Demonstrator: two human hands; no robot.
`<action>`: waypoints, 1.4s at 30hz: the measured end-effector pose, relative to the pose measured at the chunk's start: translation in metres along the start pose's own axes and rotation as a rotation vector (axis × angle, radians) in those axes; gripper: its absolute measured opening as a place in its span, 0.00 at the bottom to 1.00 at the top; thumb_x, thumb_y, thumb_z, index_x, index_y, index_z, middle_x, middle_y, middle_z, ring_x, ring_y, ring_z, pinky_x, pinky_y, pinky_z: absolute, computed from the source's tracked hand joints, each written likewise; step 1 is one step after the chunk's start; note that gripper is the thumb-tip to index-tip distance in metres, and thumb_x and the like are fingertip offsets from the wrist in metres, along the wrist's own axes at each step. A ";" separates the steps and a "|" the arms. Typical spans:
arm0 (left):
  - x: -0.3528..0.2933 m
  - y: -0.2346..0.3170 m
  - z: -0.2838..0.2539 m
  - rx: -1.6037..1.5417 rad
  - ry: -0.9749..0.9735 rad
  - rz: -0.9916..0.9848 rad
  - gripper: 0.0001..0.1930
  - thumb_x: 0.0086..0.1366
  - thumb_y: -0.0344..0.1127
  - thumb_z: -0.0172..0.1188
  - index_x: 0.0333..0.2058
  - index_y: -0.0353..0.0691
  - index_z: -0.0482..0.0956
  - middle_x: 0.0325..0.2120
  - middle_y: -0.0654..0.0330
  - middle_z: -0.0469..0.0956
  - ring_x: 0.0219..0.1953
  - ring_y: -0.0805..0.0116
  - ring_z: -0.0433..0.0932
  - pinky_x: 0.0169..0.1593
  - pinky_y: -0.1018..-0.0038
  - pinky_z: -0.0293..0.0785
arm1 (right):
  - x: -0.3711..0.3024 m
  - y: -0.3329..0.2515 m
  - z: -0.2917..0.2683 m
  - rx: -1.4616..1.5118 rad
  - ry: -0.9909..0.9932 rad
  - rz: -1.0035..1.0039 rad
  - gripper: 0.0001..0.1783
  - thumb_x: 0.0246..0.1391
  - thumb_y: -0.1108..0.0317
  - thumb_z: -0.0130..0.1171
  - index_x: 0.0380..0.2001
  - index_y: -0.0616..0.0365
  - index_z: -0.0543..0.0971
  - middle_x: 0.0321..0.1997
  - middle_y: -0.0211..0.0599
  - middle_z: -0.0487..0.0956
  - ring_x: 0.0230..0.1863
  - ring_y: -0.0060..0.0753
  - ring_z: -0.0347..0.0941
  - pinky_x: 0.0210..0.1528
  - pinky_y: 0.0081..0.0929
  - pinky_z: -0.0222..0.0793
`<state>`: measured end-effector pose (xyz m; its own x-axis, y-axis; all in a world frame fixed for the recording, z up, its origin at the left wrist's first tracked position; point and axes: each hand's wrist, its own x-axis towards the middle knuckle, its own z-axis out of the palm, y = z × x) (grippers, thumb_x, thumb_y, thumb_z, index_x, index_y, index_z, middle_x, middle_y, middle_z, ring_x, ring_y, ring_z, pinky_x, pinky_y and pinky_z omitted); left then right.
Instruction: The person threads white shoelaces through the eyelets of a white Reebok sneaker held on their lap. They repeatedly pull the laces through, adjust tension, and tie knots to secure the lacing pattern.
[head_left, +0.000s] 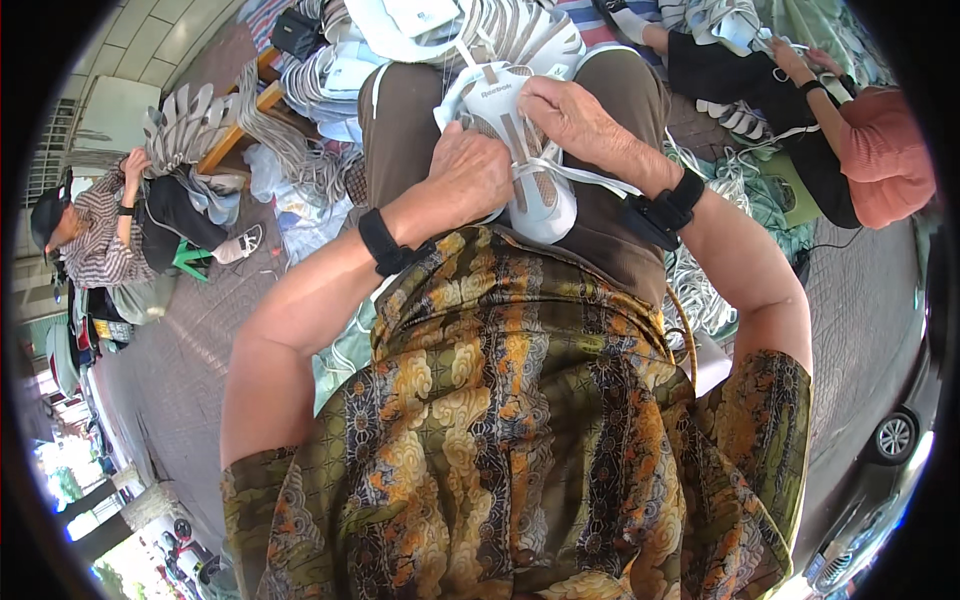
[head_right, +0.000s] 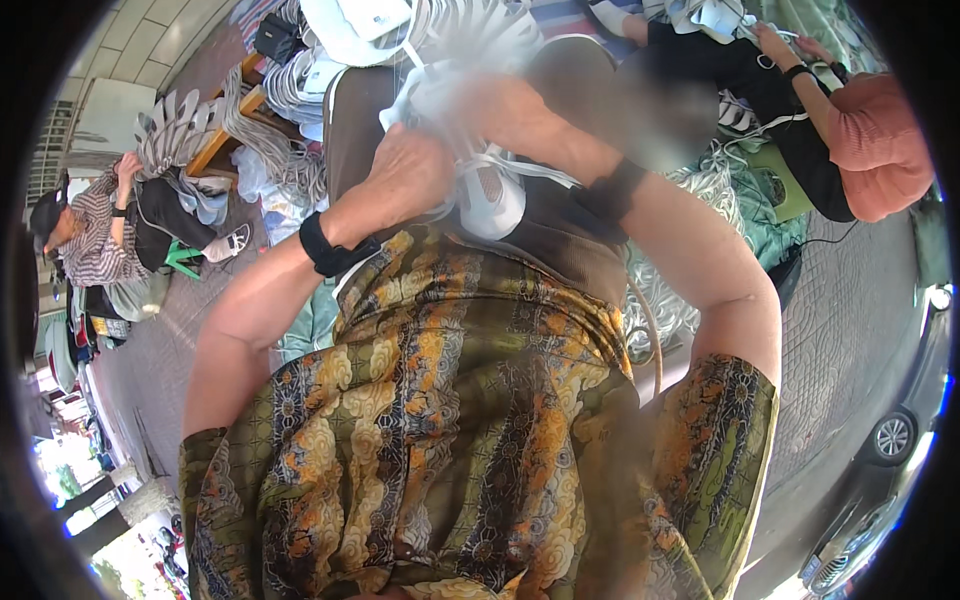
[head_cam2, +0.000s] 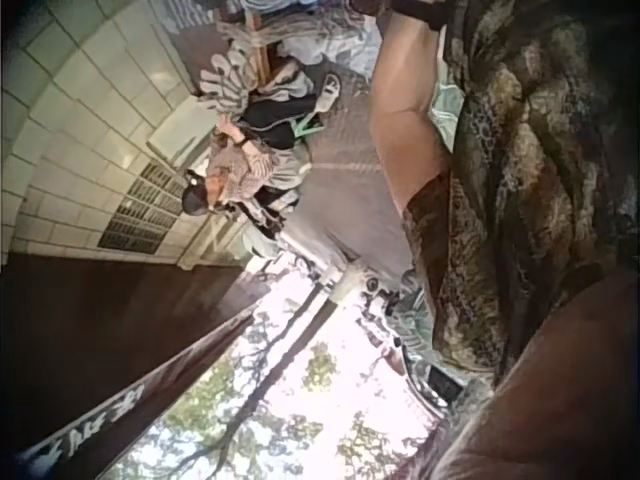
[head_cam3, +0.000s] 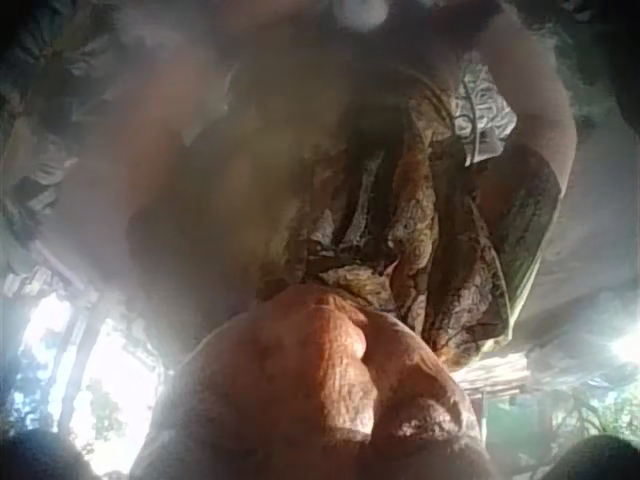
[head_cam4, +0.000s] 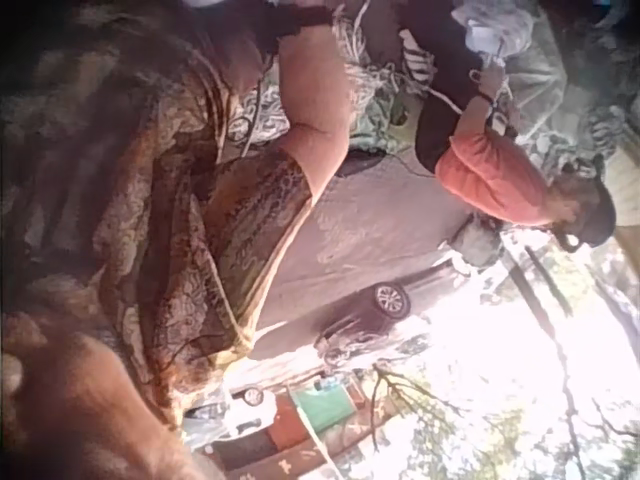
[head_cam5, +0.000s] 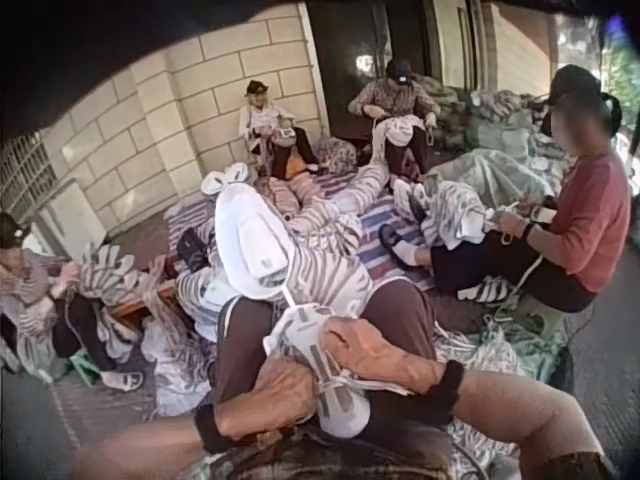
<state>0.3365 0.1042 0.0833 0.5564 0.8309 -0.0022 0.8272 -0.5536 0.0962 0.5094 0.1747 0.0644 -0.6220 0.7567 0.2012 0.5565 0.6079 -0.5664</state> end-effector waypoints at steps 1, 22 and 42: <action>0.001 -0.004 0.004 0.039 -0.035 0.032 0.11 0.52 0.36 0.56 0.17 0.37 0.81 0.21 0.45 0.79 0.28 0.47 0.78 0.40 0.57 0.63 | 0.001 -0.002 -0.001 0.006 -0.056 0.052 0.18 0.57 0.57 0.48 0.42 0.54 0.80 0.38 0.44 0.82 0.41 0.49 0.78 0.44 0.39 0.73; -0.003 -0.008 0.006 -0.344 0.045 -0.346 0.10 0.53 0.37 0.57 0.23 0.37 0.81 0.22 0.46 0.79 0.27 0.45 0.79 0.36 0.56 0.74 | -0.014 -0.008 0.012 -0.100 0.155 -0.025 0.14 0.54 0.61 0.53 0.35 0.58 0.81 0.37 0.46 0.81 0.40 0.52 0.77 0.42 0.43 0.74; 0.001 -0.004 0.009 -0.366 0.108 -0.292 0.09 0.51 0.34 0.59 0.18 0.35 0.81 0.21 0.48 0.79 0.30 0.47 0.75 0.39 0.55 0.69 | -0.015 -0.006 0.008 0.027 0.130 0.085 0.14 0.53 0.59 0.54 0.36 0.56 0.81 0.38 0.48 0.81 0.40 0.56 0.76 0.43 0.43 0.73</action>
<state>0.3348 0.1068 0.0739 0.2775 0.9605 0.0202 0.8549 -0.2564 0.4510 0.5116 0.1577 0.0585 -0.4961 0.8308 0.2523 0.5880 0.5353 -0.6064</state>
